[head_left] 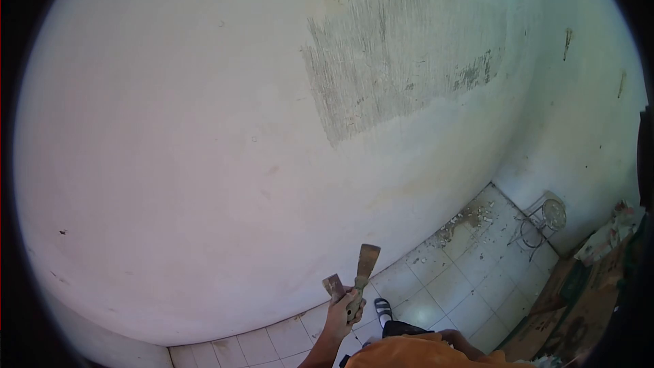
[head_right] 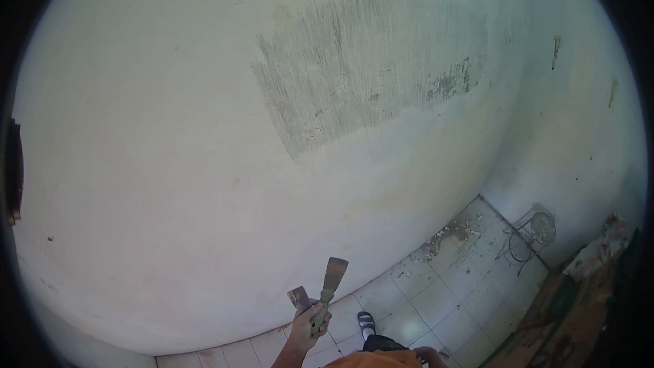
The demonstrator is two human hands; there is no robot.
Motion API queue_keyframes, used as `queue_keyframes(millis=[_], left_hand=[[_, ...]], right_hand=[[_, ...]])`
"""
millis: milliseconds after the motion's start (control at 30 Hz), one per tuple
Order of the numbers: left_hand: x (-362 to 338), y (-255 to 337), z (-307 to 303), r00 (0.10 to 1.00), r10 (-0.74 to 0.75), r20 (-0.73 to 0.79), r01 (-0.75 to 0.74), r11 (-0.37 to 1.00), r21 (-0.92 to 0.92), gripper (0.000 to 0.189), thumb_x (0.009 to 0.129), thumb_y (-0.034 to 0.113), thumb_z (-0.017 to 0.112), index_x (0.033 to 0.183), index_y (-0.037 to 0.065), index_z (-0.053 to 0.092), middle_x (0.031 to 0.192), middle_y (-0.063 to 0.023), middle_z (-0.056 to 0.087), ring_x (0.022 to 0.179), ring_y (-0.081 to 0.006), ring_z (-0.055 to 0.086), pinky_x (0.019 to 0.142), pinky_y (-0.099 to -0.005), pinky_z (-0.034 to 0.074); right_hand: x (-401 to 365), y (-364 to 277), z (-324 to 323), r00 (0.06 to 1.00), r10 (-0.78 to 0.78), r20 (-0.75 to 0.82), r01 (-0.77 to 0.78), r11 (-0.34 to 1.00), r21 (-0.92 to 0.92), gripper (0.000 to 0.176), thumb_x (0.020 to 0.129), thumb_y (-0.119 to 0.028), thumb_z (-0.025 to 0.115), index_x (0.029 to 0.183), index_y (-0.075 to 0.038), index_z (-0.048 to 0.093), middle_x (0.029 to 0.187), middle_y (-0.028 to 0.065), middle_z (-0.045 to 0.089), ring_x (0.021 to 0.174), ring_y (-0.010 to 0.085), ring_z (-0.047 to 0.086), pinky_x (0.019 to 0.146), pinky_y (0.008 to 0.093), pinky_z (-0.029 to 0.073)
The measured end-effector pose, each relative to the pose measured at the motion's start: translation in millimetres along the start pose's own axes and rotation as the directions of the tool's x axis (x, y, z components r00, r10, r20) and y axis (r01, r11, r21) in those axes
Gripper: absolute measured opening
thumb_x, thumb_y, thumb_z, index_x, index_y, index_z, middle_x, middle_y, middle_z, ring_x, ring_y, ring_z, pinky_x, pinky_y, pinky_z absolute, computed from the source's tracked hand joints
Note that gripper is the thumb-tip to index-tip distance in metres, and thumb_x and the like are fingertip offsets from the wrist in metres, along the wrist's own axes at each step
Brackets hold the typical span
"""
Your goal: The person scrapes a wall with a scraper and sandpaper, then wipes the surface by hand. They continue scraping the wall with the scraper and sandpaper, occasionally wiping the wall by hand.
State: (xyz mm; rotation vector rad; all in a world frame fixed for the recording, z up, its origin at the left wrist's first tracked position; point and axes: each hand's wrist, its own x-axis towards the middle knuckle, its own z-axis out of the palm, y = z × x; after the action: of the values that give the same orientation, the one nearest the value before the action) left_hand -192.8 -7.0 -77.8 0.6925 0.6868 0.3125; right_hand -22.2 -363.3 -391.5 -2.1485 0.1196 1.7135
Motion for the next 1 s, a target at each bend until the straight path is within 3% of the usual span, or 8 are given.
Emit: queue_keyframes(millis=[100, 167, 300, 367, 600, 700, 833, 1000], left_hand=[[9, 12, 19, 0.996, 0.091, 0.001, -0.09, 0.984, 0.152, 0.017, 0.092, 0.021, 0.051, 0.103, 0.012, 0.042, 0.07, -0.013, 0.054, 0.044, -0.0139, 0.048, 0.034, -0.0226, 0.031], [19, 16, 29, 0.987, 0.162, 0.002, -0.158, 0.959, 0.237, 0.016, 0.093, 0.021, 0.05, 0.104, 0.011, 0.043, 0.069, -0.0128, 0.054, 0.042, -0.0134, 0.047, 0.034, -0.0229, 0.031], [38, 23, 59, 0.954, 0.301, -0.008, -0.292, 0.933, 0.209, 0.017, 0.095, 0.023, 0.047, 0.103, 0.009, 0.043, 0.071, -0.0124, 0.055, 0.04, -0.0134, 0.045, 0.033, -0.0237, 0.031], [44, 30, 79, 0.946, 0.323, -0.007, -0.31, 0.916, 0.255, 0.02, 0.096, 0.023, 0.046, 0.107, 0.007, 0.043, 0.071, -0.0094, 0.055, 0.043, -0.0112, 0.047, 0.036, -0.023, 0.034], [63, 52, 101, 0.863, 0.464, 0.2, -0.39, 0.358, 0.848, 0.041, 0.087, 0.016, 0.056, 0.123, 0.009, 0.037, 0.079, -0.0207, 0.061, 0.069, -0.0363, 0.064, 0.062, -0.0437, 0.05], [55, 85, 104, 0.831, 0.513, 0.217, -0.282, 0.053, 0.958, 0.033, 0.087, 0.009, 0.056, 0.118, 0.007, 0.044, 0.075, -0.01, 0.059, 0.064, -0.0244, 0.063, 0.059, -0.0319, 0.049], [50, 143, 130, 0.468, 0.609, 0.64, -0.573, -0.343, 0.745, 0.033, 0.075, 0.005, 0.067, 0.106, 0.01, 0.056, 0.073, -0.0064, 0.059, 0.061, -0.0199, 0.061, 0.056, -0.0312, 0.05], [70, 177, 175, 0.055, 0.233, 0.971, -0.562, -0.796, 0.223, 0.026, 0.075, 0.013, 0.066, 0.099, 0.01, 0.058, 0.073, -0.0012, 0.056, 0.069, -0.0143, 0.059, 0.069, -0.0294, 0.051]], right_hand=[[69, -21, -8, 0.852, -0.523, 0.02, 0.426, 0.671, -0.606, 0.051, 0.065, -0.048, 0.064, 0.093, -0.005, 0.067, 0.097, 0.0186, 0.066, 0.088, 0.0334, 0.063, 0.079, 0.0419, 0.05], [65, -98, -5, 0.807, -0.561, -0.184, 0.348, 0.703, -0.619, 0.05, 0.076, -0.047, 0.055, 0.081, 0.002, 0.065, 0.088, 0.0255, 0.063, 0.085, 0.0396, 0.061, 0.077, 0.047, 0.047], [-139, -304, -12, 0.541, -0.841, -0.015, 0.826, 0.528, 0.196, 0.061, 0.091, -0.054, 0.04, 0.111, 0.001, 0.06, 0.104, 0.012, 0.064, 0.099, 0.0231, 0.058, 0.084, 0.0381, 0.043], [-201, -353, -3, 0.34, -0.937, 0.08, 0.692, 0.307, 0.653, 0.068, 0.091, -0.059, 0.036, 0.122, -0.002, 0.053, 0.113, 0.0085, 0.061, 0.103, 0.0215, 0.056, 0.087, 0.0353, 0.042], [-267, -390, -2, 0.132, -0.987, -0.091, 0.832, 0.061, 0.551, 0.062, 0.096, -0.048, 0.034, 0.132, 0.003, 0.037, 0.124, 0.0189, 0.054, 0.114, 0.024, 0.053, 0.096, 0.0348, 0.041], [-265, -397, -12, 0.246, -0.932, -0.266, 0.766, 0.019, 0.642, 0.055, 0.097, -0.046, 0.035, 0.125, 0.002, 0.041, 0.108, 0.0196, 0.06, 0.102, 0.023, 0.059, 0.091, 0.0365, 0.046], [-277, -398, -39, 0.408, -0.902, -0.139, 0.743, 0.24, 0.625, 0.042, 0.095, -0.034, 0.047, 0.122, -0.003, 0.037, 0.071, 0.0062, 0.049, 0.064, 0.012, 0.052, 0.068, 0.0293, 0.05], [-290, -430, -25, 0.205, -0.954, -0.22, 0.886, 0.085, 0.455, 0.042, 0.087, -0.022, 0.058, 0.119, -0.003, 0.038, 0.069, 0.0024, 0.049, 0.064, 0.0089, 0.05, 0.061, 0.0256, 0.046]])
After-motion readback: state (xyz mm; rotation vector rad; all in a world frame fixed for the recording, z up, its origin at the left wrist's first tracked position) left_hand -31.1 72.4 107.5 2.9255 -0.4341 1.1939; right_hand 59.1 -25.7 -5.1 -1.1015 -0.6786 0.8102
